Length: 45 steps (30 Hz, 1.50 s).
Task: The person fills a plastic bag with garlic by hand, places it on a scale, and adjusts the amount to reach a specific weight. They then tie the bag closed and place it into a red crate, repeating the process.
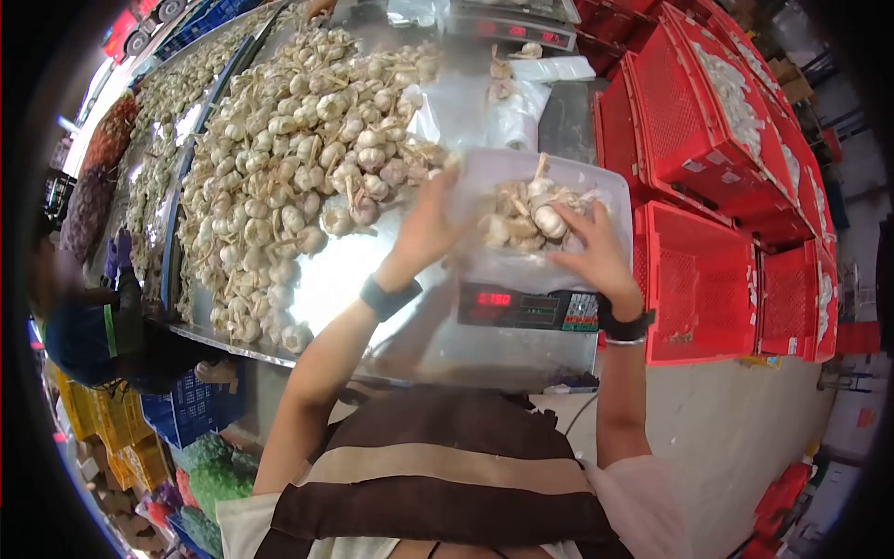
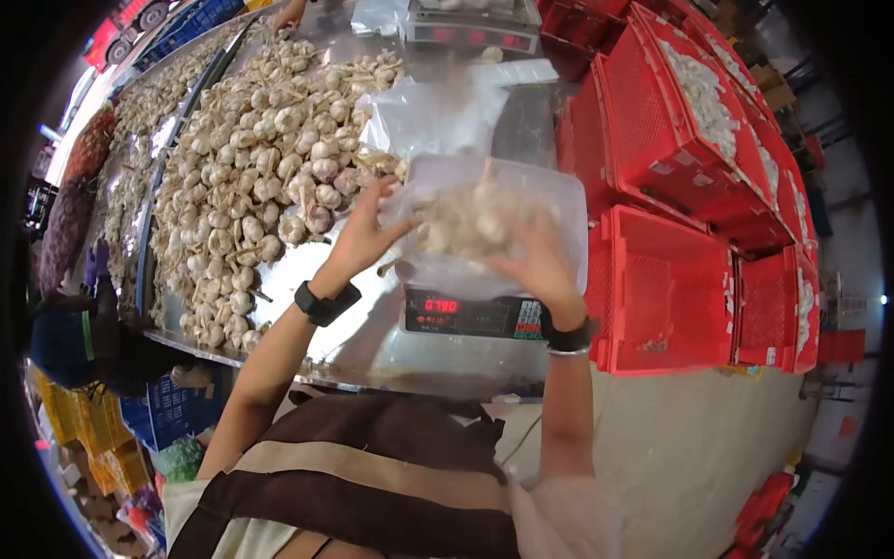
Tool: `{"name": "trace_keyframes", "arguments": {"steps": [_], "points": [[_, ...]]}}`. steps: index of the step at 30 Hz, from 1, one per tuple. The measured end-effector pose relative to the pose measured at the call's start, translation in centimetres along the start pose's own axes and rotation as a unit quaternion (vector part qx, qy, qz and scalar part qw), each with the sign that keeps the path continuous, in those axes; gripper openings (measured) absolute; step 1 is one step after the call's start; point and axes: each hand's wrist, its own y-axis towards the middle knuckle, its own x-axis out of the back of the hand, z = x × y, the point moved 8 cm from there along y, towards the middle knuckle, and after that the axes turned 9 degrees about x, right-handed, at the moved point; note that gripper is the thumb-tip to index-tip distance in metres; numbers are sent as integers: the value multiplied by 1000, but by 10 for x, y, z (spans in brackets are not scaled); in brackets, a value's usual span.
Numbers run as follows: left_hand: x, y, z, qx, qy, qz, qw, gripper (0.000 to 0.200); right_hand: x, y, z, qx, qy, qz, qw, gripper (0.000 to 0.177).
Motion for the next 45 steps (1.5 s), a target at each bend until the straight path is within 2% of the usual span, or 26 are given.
{"name": "trace_keyframes", "arguments": {"steps": [1,3,5,6,8,11,12,15,17,19,21,23,24,25,27,28,29,30,31,32,33,35,36,39,43,45], "points": [[2,0,3,17,6,-6,1000,62,13,-5,7,-4,6,5,1000,54],[6,4,16,39,-23,-10,999,62,57,-18,21,48,75,-144,986,46],[16,6,13,10,-34,-32,999,62,91,-38,14,23,-11,-291,956,40],[18,8,13,11,-31,-31,999,62,92,-44,7,21,-8,-291,957,40],[21,11,15,35,-37,-36,998,66,102,-67,-24,-86,66,-398,911,38],[17,14,16,37,67,-47,996,71,82,-81,-56,-179,156,-407,882,41],[16,14,14,35,69,-46,996,71,72,-82,-66,-186,196,-410,871,49],[9,16,9,69,159,-2,985,67,41,-79,-91,-199,221,-392,871,53],[1,17,9,126,180,82,972,52,24,-74,-111,-208,266,-376,863,52],[0,20,9,98,177,80,976,45,8,-58,-116,-183,255,-251,916,49],[-1,23,1,68,172,76,980,38,34,-50,-77,-151,208,-310,915,49],[1,19,-11,73,97,57,991,32,66,-43,-33,-110,-67,-338,932,49],[11,10,-43,-29,125,-36,991,35,66,-41,-32,-112,-68,-342,931,49],[4,10,-51,-35,126,-34,991,35,64,-37,-30,-116,-96,-319,936,48],[-11,-8,-104,-312,136,-65,938,39,62,-34,-35,-122,-127,-304,936,47],[-37,-1,-93,-181,138,85,970,40,54,-37,-46,-134,-99,-284,944,44],[-44,-1,-97,-184,136,83,970,40,48,-38,-52,-145,-72,-261,952,41],[-60,1,-90,-161,260,98,947,39,47,-43,-54,-144,-75,-263,951,41],[-75,3,-80,-135,380,110,909,37,40,-48,-61,-167,-4,-248,954,37],[-77,2,-85,-128,428,59,893,34,34,-54,-66,-190,67,-233,951,34],[-78,0,-87,-131,427,60,893,34,35,-60,-65,-192,65,-235,951,34],[-83,-6,-83,-115,398,164,895,28,39,-73,-60,-186,85,-267,942,28],[-78,-11,-88,-179,357,146,905,26,38,-78,-60,-188,85,-269,941,28],[-74,-14,-83,-232,331,87,911,25,38,-88,-62,-182,144,-312,922,24],[-73,-17,-81,-232,310,108,916,27,39,-92,-58,-171,140,-332,917,21],[-47,-11,-82,-239,118,48,963,17,41,-92,-56,-166,151,-338,914,21]]}}
